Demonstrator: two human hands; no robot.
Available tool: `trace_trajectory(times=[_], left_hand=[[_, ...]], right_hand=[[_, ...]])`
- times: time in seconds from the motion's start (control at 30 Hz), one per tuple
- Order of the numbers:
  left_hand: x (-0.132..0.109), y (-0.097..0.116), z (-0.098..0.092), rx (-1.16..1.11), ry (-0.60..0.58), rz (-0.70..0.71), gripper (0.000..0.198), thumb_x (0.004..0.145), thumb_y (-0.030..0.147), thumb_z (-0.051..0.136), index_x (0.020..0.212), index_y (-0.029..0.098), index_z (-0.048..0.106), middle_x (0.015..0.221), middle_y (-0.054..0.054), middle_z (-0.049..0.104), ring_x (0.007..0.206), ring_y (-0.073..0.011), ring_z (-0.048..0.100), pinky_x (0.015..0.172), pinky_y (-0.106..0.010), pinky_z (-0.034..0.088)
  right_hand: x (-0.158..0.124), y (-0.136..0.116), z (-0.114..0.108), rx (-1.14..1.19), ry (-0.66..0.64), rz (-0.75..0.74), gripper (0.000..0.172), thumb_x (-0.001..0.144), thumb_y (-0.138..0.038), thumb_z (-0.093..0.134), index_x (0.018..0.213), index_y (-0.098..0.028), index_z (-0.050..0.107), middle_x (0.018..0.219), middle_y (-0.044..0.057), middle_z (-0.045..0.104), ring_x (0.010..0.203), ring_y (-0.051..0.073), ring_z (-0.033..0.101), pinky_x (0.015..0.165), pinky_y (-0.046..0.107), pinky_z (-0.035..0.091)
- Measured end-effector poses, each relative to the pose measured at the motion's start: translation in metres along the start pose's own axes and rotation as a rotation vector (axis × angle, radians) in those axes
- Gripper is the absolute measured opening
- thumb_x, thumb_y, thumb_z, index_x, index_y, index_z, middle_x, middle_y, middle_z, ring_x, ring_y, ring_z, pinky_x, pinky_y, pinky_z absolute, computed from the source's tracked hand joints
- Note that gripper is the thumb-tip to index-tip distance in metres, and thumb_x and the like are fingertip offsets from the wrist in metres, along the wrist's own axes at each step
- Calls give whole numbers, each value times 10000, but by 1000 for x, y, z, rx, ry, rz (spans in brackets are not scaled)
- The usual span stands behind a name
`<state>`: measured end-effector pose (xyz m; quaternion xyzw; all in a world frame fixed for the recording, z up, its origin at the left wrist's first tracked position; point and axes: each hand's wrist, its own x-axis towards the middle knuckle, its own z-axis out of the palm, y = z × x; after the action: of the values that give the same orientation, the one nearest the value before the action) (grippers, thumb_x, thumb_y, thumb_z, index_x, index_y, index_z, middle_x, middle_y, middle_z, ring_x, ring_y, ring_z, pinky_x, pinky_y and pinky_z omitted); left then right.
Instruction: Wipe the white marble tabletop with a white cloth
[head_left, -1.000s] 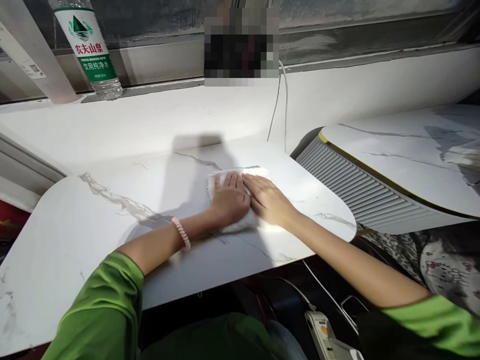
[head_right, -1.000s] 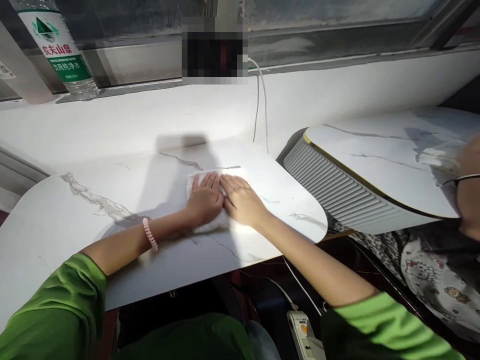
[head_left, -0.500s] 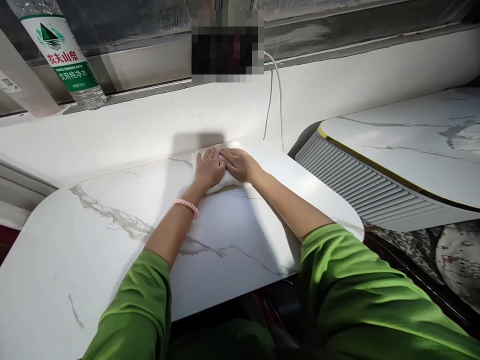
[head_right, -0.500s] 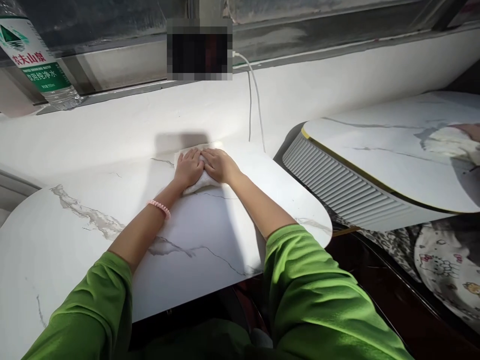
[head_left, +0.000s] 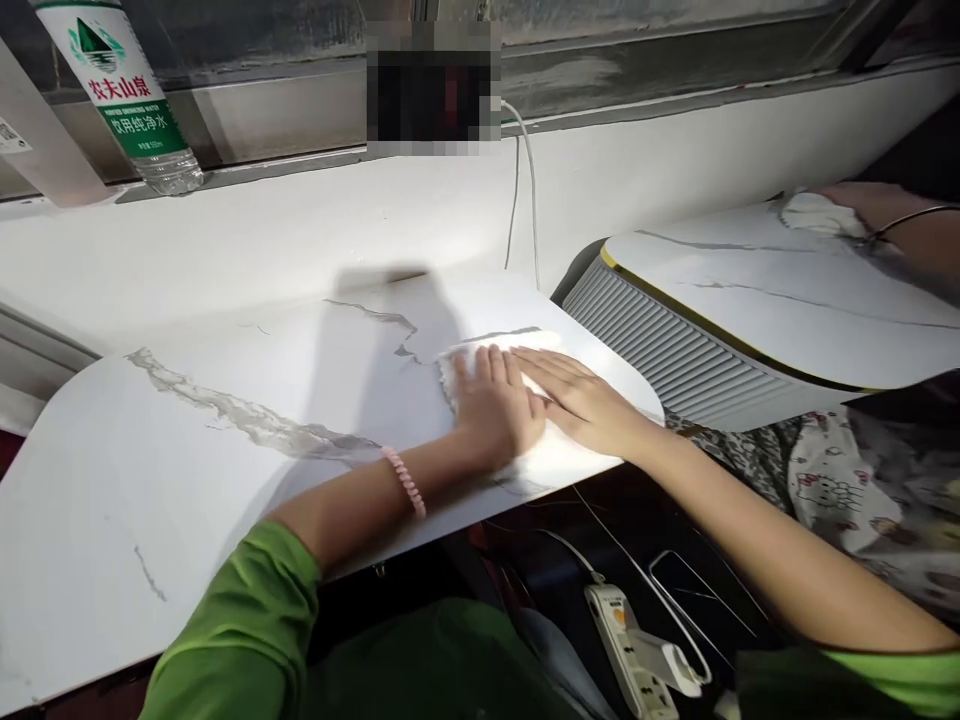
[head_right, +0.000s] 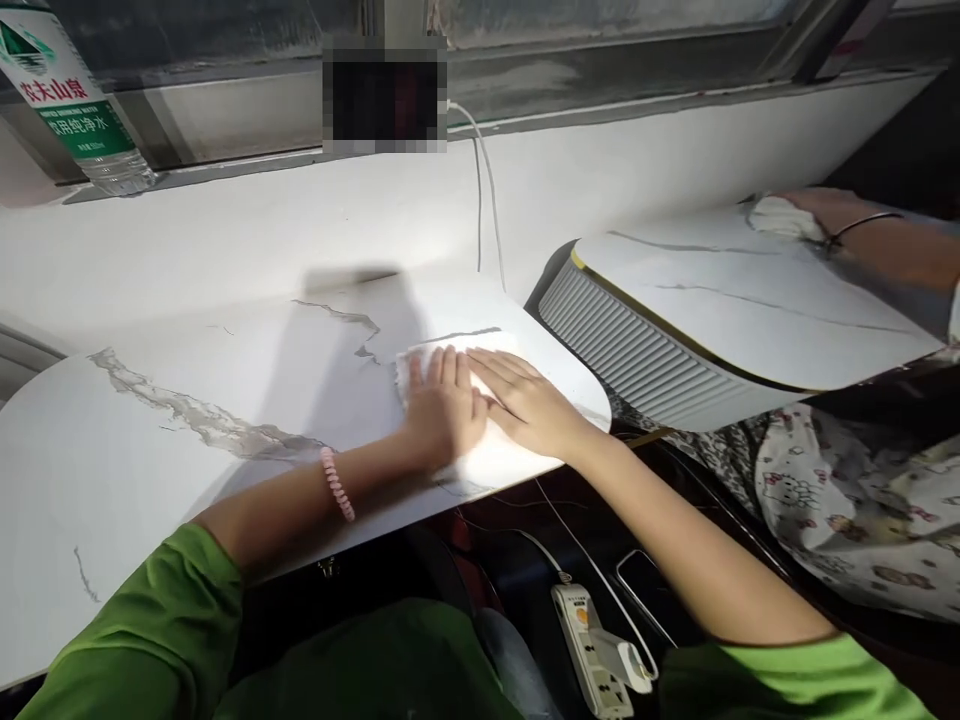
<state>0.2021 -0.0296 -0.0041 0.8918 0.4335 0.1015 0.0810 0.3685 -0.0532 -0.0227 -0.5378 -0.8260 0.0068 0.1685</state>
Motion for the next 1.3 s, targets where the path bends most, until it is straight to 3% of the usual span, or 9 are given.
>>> trace_trajectory(times=[0.13,0.27,0.47,0.6,0.8,0.93,1.1,1.3], left_hand=[[17,32,10,-6,-6,27,623,985,305,276,1517,-13,337,1607,-182,304,1511,-310,226,1244,-558,117],[41,32,16,8,6,-7,618,980,295,269,1520,1,338,1608,-164,311,1511,-297,228,1242,-551,133],[77,4,18,11,60,-77,583,985,261,254,1505,21,367,1598,-161,338,1499,-283,257,1236,-550,138],[109,-23,13,-10,88,-127,561,981,209,263,1493,8,375,1580,-171,373,1483,-263,292,1243,-504,141],[161,-63,3,-21,3,-131,566,993,213,248,1521,24,328,1606,-142,331,1503,-245,252,1250,-478,118],[184,-77,0,-2,-28,-139,569,998,209,204,1531,42,315,1624,-114,299,1515,-218,221,1253,-464,104],[187,-81,0,10,-45,-132,587,1001,230,195,1557,53,259,1642,-97,252,1527,-206,184,1255,-467,88],[156,-77,0,8,-40,-124,587,1006,241,194,1559,52,255,1646,-99,230,1529,-213,175,1252,-481,88]], right_hand=[[-22,28,-12,6,-64,120,595,932,-238,347,1523,-192,397,1555,97,429,1441,266,390,1186,563,349],[-6,44,-8,9,6,126,620,875,-177,356,1486,-164,457,1526,92,474,1422,264,422,1175,560,364],[47,64,7,14,67,87,604,849,-157,352,1423,-97,526,1476,120,532,1390,256,469,1179,531,359],[91,79,13,39,59,92,590,854,-157,372,1419,-141,539,1478,91,533,1395,254,461,1192,531,337],[150,99,21,33,50,178,575,876,-183,407,1434,-104,524,1492,107,513,1402,280,446,1194,507,336],[173,117,30,34,68,193,552,896,-193,419,1434,-140,534,1501,83,507,1405,293,440,1196,521,330],[176,125,36,-4,78,185,559,917,-214,405,1464,-136,492,1538,84,458,1440,296,388,1202,546,307],[156,90,33,-108,41,192,562,933,-207,341,1463,-80,477,1534,128,453,1441,275,390,1206,510,309]])
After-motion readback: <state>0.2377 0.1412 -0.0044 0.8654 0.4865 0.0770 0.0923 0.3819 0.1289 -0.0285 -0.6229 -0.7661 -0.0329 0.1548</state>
